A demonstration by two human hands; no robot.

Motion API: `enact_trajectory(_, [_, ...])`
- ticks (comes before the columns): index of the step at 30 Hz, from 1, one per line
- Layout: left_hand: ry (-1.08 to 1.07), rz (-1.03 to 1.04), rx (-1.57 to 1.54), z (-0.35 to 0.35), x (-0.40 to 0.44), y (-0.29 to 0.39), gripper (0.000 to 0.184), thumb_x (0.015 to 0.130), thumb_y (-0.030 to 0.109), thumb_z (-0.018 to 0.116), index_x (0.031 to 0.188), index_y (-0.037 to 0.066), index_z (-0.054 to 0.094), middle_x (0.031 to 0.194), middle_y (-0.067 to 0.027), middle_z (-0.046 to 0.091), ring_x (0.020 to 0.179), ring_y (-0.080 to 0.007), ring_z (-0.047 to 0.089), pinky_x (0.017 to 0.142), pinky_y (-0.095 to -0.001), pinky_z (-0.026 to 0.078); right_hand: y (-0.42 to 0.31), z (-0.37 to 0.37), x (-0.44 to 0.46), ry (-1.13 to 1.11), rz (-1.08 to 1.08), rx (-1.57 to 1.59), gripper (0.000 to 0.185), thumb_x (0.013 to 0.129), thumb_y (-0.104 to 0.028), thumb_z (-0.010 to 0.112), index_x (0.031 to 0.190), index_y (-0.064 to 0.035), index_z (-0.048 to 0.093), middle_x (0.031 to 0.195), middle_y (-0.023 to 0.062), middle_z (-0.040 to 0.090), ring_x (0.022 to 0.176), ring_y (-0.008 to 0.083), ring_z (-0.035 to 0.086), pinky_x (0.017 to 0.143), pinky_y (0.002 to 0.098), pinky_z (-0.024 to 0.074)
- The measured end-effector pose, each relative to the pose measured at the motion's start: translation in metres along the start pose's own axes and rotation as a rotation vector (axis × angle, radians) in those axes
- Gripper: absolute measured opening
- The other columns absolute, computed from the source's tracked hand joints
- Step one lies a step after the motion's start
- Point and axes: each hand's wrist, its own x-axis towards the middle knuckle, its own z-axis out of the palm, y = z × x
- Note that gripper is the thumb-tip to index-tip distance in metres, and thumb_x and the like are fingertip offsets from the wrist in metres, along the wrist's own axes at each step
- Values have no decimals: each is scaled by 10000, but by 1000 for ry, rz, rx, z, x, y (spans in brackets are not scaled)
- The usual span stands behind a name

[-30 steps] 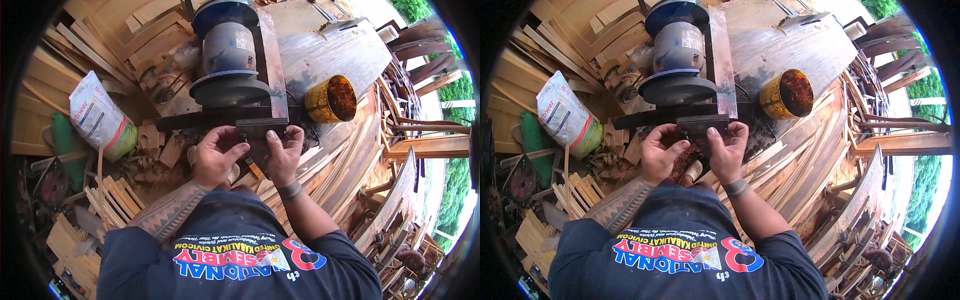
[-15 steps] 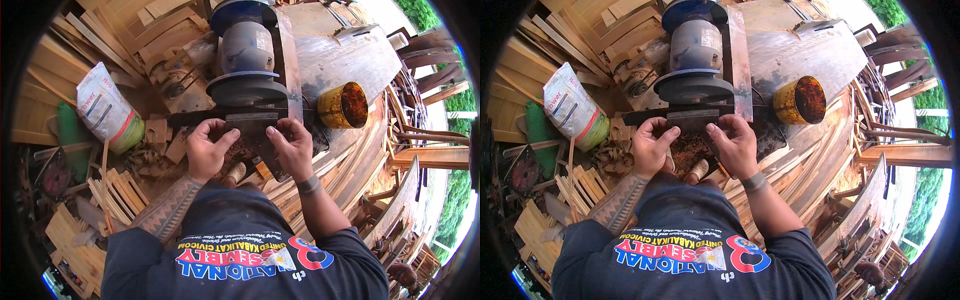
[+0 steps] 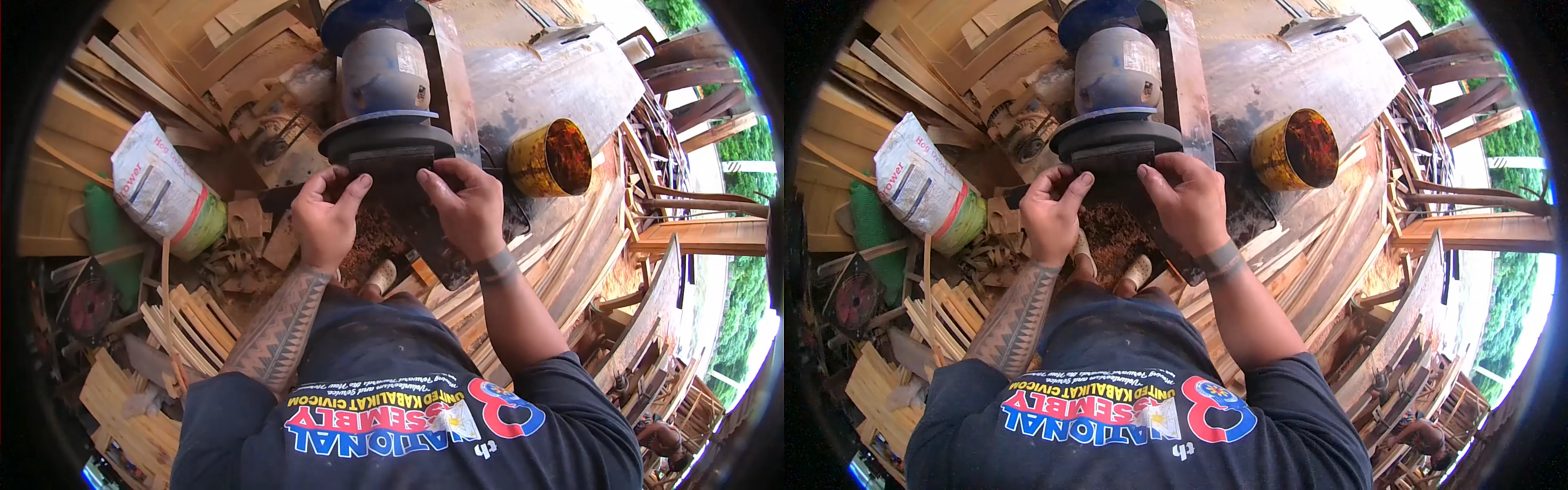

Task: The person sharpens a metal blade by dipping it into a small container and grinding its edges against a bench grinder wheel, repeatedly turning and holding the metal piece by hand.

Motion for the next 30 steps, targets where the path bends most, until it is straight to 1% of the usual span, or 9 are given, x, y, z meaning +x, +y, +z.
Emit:
enact_trajectory(3, [-13, -8, 23, 2, 3, 2, 284, 973, 150, 900, 1093, -55, 745, 942, -5, 767, 815, -51, 657, 741, -237, 537, 7, 3, 5, 15, -8, 7, 357, 925, -314, 875, 1075, 6, 822, 911, 211, 792, 804, 318, 793, 760, 393, 604])
enact_trajectory(6, [18, 23, -41, 6, 5, -2, 282, 972, 161, 903, 1075, -53, 750, 928, -1, 764, 815, -55, 658, 741, -242, 541, 4, 3, 7, 30, -53, -32, 342, 928, -304, 868, 1058, 8, 818, 909, 212, 789, 810, 330, 792, 762, 401, 604])
enact_trajectory(9, [3, 46, -46, 5, 8, -8, 291, 965, 175, 912, 1063, -51, 757, 942, -26, 784, 843, -71, 687, 769, -256, 565, 9, 4, 9, 42, -118, -75, 343, 925, -263, 898, 1097, 23, 821, 858, 135, 805, 740, 144, 739, 721, 315, 590])
enact_trajectory(12, [4, 56, 24, 9, 10, 1, 300, 957, 183, 920, 1064, -51, 766, 970, -60, 808, 872, -96, 719, 798, -276, 584, 9, 3, 9, 71, -140, -106, 327, 928, -247, 892, 1108, 17, 820, 878, 144, 808, 748, 163, 746, 726, 321, 590])
enact_trajectory(15, [2, 71, 64, 12, 10, 0, 315, 945, 195, 930, 1068, -51, 776, 979, -92, 823, 873, -116, 738, 808, -286, 589, 7, -1, 8, 60, -101, -78, 308, 950, -265, 844, 1088, 8, 806, 991, 224, 792, 854, 372, 782, 784, 414, 604])
enact_trajectory(18, [32, 30, 84, 19, 10, -2, 313, 934, 202, 939, 1049, -46, 787, 965, -100, 826, 869, -126, 743, 814, -294, 591, 5, -4, 7, 73, -64, -64, 299, 953, -256, 847, 1090, 7, 808, 984, 224, 792, 849, 356, 786, 785, 415, 604])
enact_trajectory(21, [16, 97, 82, 25, 12, -4, 309, 923, 208, 949, 1023, -40, 794, 950, -102, 825, 858, -134, 744, 807, -302, 594, 9, -8, 7, 90, -21, -46, 290, 957, -247, 848, 1097, 4, 810, 981, 220, 794, 823, 336, 781, 778, 407, 601])
enact_trajectory(27, [-6, 123, 100, 37, 12, -4, 315, 916, 210, 957, 1015, -42, 796, 941, -100, 824, 855, -126, 736, 786, -309, 595, 11, -19, 8, 137, -59, -41, 252, 964, -206, 854, 1104, 0, 813, 889, 176, 790, 721, 233, 747, 724, 356, 583])
enact_trajectory(30, [-28, 94, 138, 46, 9, 0, 253, 951, 155, 927, 1020, -42, 783, 971, -71, 813, 878, -104, 718, 817, -280, 588, 18, -25, 8, 136, -33, -13, 247, 965, -194, 859, 1107, 3, 812, 848, 151, 783, 708, 181, 735, 709, 339, 578])
